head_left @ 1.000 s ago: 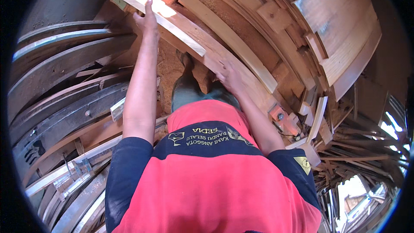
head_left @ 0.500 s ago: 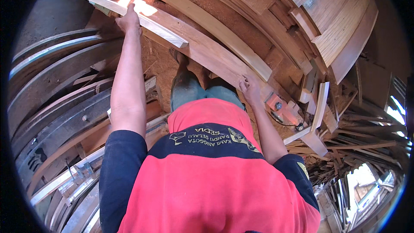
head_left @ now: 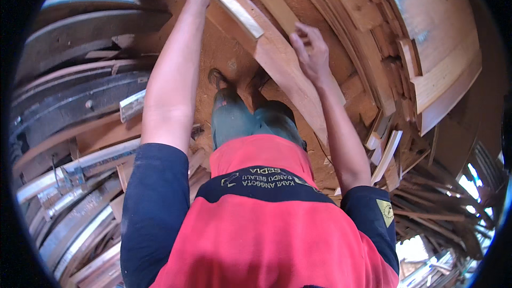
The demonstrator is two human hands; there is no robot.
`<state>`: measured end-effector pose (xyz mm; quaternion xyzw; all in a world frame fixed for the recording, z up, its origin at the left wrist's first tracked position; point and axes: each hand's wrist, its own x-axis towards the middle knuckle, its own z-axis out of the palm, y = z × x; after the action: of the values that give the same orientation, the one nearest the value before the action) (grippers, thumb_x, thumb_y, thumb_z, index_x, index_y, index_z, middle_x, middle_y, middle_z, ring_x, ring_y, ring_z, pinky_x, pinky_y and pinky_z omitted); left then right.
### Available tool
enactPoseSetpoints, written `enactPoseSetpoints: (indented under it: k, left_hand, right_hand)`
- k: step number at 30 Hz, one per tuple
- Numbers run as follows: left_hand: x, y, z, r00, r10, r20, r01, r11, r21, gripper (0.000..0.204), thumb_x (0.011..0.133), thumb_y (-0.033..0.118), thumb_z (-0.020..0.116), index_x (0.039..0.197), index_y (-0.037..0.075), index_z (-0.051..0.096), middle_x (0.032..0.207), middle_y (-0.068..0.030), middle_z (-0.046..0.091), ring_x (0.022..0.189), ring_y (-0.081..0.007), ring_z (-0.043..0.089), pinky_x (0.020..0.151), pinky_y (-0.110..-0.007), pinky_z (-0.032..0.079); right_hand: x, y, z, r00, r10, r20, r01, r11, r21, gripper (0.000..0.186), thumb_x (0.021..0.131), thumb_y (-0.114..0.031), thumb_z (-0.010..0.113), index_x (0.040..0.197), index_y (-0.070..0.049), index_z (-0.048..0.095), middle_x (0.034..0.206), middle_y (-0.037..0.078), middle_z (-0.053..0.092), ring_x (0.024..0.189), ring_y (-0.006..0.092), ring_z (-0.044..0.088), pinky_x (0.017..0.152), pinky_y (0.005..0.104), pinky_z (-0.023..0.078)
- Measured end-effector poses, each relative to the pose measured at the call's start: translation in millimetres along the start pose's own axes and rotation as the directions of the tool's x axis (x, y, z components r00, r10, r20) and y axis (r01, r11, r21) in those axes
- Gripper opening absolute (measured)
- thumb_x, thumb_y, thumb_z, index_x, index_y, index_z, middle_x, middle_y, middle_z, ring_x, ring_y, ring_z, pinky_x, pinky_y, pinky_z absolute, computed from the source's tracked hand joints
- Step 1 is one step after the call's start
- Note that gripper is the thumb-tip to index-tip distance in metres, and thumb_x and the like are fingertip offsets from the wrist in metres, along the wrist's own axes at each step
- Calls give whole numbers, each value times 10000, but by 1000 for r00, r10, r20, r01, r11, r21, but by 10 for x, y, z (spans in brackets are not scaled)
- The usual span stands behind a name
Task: The person positions wooden boards against a guide, uses a circular saw to cut through the wood, and subsequently uses a hand planer to smooth the surfaces of several boards.
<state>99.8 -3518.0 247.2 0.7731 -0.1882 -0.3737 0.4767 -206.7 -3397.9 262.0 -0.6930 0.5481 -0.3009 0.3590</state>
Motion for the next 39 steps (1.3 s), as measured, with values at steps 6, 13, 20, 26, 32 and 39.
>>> enactPoseSetpoints:
  k: [6,13,20,26,32,39]
  left_hand:
    - [-50,-1196,-705,930,185,-319,-260,942,-212,801,939,522,612,1465,-36,378,1372,-201,570,1242,-326,568,1042,-390,441]
    - [-1564,-4143,-2060,984,-109,-140,138,966,218,614,1049,465,435,1385,-44,510,1382,-247,565,1324,-390,499,1121,-418,367]
    - [-2973,-5809,-2753,798,-598,79,470,699,539,557,1020,494,465,1306,38,609,1308,-216,611,1247,-396,546,1042,-484,439]
    - [-2923,-5986,-2884,755,-645,115,541,713,446,559,983,492,552,1324,51,594,1316,-214,611,1238,-388,559,1040,-472,442]
    - [-2839,-5956,-2971,781,-615,112,540,753,376,485,988,402,605,1262,2,620,1279,-228,631,1216,-381,578,1050,-442,436]
    - [-2755,-5859,-3016,666,-738,108,632,635,444,522,964,473,596,1300,75,611,1315,-225,602,1194,-425,574,1025,-498,445]
  right_hand:
    - [1064,-729,677,916,-136,377,134,990,32,542,982,-421,628,1357,-35,567,1197,182,680,1066,261,664,912,377,523]
    - [1628,-1081,1520,868,-121,482,140,990,-4,544,1032,-300,575,1463,-3,426,1267,142,630,1133,169,574,966,331,474]
    - [1759,-1005,1790,901,-235,365,426,641,-639,538,947,-433,684,1279,-29,558,1101,166,692,966,217,685,818,351,553]
    - [1713,-1104,1940,920,-195,339,377,672,-638,504,935,-379,719,1270,-32,573,1053,122,702,894,181,689,771,312,566]
    - [1646,-1266,2088,945,-151,289,319,614,-722,435,954,-296,710,1279,-37,583,1074,103,652,901,166,658,795,304,556]
    - [1668,-1178,2060,934,-176,310,354,554,-753,547,957,-319,694,1362,-3,503,933,119,700,699,179,670,683,324,571]
